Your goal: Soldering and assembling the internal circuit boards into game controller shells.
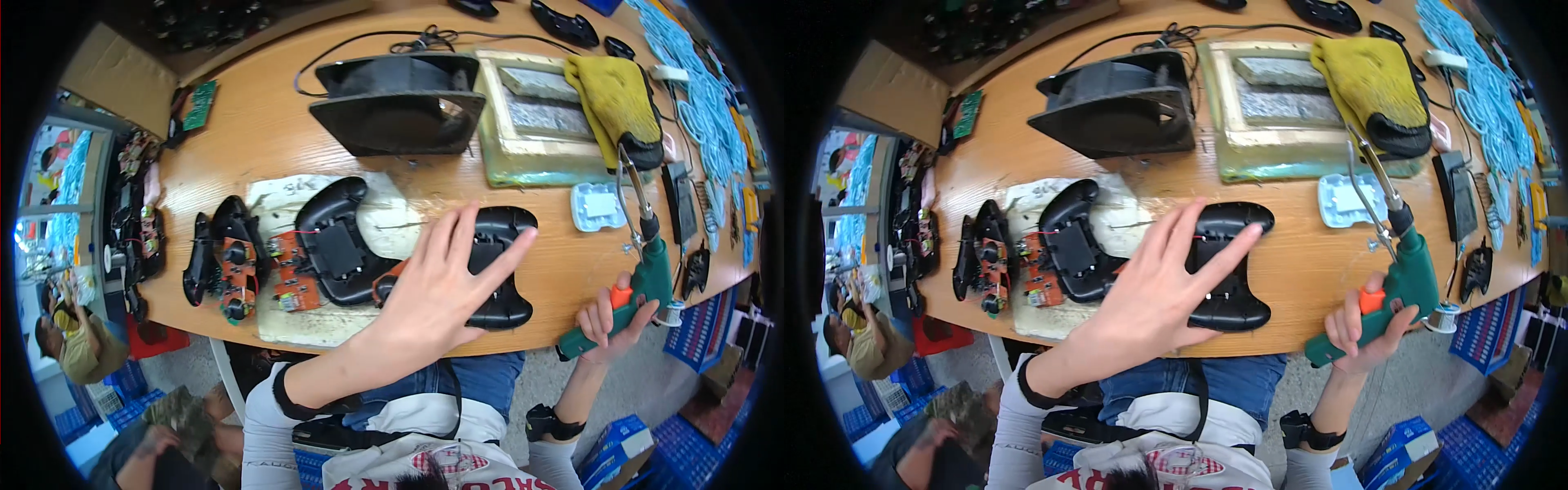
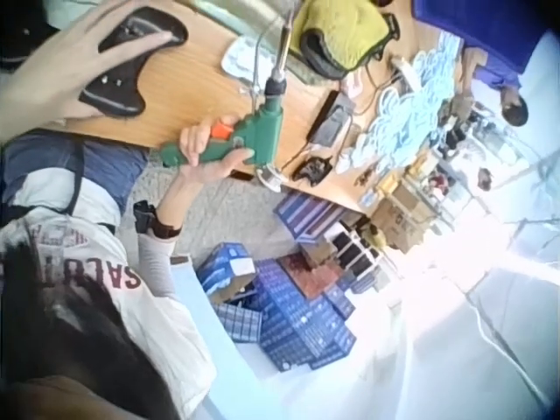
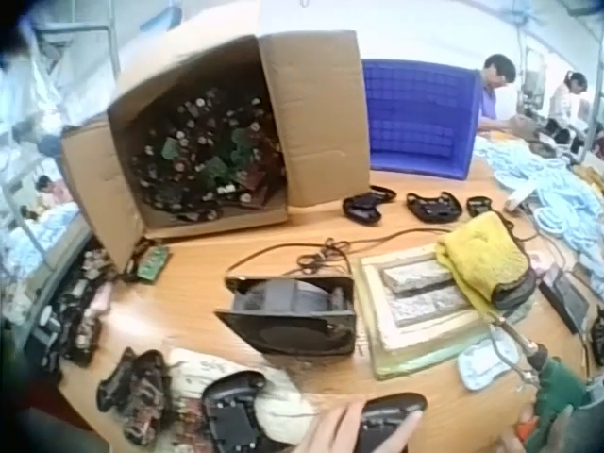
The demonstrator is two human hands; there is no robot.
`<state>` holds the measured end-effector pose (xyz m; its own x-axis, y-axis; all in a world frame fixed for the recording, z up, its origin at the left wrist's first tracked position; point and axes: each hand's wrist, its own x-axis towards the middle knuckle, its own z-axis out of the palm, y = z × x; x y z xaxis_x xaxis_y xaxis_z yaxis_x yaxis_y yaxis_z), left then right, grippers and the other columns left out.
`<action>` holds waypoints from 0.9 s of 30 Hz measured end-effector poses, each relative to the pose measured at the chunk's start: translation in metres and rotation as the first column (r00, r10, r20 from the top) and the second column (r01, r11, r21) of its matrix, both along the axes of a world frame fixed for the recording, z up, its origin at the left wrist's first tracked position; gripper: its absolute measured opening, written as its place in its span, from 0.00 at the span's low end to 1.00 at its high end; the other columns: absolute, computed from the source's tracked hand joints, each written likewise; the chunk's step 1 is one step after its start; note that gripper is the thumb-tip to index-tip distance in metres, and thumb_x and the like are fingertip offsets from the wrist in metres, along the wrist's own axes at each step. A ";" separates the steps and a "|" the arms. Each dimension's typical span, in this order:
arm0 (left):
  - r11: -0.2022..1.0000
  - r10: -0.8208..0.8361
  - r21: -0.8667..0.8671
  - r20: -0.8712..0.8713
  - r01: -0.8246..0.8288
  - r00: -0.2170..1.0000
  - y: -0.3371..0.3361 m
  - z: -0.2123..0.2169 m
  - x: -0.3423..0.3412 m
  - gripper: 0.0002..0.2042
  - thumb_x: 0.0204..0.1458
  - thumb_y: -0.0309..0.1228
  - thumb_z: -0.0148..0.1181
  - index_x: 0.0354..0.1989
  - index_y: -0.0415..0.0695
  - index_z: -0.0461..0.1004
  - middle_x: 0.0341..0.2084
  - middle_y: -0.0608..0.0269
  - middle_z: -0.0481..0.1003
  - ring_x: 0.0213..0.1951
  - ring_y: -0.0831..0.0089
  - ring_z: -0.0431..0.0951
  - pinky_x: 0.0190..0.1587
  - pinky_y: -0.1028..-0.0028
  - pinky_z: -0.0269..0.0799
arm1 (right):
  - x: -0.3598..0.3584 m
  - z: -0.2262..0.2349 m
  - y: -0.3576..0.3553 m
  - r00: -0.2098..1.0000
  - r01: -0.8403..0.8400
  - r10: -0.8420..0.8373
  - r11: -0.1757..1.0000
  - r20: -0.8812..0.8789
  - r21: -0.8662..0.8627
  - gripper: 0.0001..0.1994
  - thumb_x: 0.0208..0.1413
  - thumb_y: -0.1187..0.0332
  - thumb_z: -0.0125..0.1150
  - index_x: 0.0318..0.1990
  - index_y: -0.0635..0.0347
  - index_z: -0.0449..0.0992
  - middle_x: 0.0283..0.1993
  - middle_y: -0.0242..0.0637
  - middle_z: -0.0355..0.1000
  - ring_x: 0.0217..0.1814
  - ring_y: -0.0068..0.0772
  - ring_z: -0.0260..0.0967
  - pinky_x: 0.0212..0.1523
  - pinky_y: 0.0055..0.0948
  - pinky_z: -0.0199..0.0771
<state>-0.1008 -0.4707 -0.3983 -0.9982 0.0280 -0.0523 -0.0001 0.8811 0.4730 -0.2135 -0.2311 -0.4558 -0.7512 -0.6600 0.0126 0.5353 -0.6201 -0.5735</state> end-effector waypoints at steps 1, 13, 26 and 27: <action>0.999 0.006 0.034 -0.012 -0.006 1.000 -0.002 0.002 0.002 0.50 0.30 0.34 0.71 0.64 0.57 0.46 0.56 0.34 0.49 0.56 0.40 0.54 0.57 0.54 0.55 | 0.001 0.002 -0.001 1.000 0.010 -0.010 1.000 0.007 0.003 0.27 0.58 0.43 0.40 0.48 0.62 0.58 0.17 0.33 0.60 0.08 0.16 0.53 0.12 0.15 0.51; 0.540 0.842 0.338 -0.231 -0.771 0.488 -0.070 0.054 0.093 0.56 0.28 0.40 0.74 0.64 0.39 0.39 0.59 0.38 0.51 0.57 0.50 0.57 0.58 0.62 0.53 | 0.002 -0.004 0.003 0.999 0.046 -0.046 0.999 0.008 -0.003 0.25 0.60 0.47 0.38 0.49 0.63 0.56 0.16 0.34 0.58 0.07 0.18 0.52 0.10 0.15 0.50; 0.307 0.852 -0.240 -0.362 -0.921 0.378 -0.244 -0.003 0.210 0.32 0.43 0.34 0.61 0.59 0.40 0.56 0.56 0.38 0.56 0.60 0.46 0.53 0.60 0.59 0.51 | 0.002 -0.001 0.004 0.988 0.155 -0.155 0.984 -0.009 0.092 0.23 0.62 0.50 0.36 0.49 0.63 0.57 0.16 0.35 0.57 0.06 0.17 0.48 0.08 0.14 0.48; 0.214 0.884 -0.376 -0.317 -0.901 0.343 -0.256 -0.011 0.223 0.33 0.42 0.30 0.59 0.59 0.43 0.56 0.57 0.38 0.55 0.60 0.45 0.52 0.60 0.56 0.50 | 0.002 -0.001 0.002 0.988 0.157 -0.156 0.984 -0.015 0.087 0.23 0.62 0.50 0.36 0.49 0.63 0.57 0.16 0.35 0.57 0.06 0.17 0.48 0.08 0.14 0.48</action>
<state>0.1219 -0.7269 -0.4093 -0.3536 -0.8984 0.2606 -0.9194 0.3851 0.0800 -0.2117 -0.2290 -0.4569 -0.8453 -0.5332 -0.0342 0.4311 -0.6428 -0.6332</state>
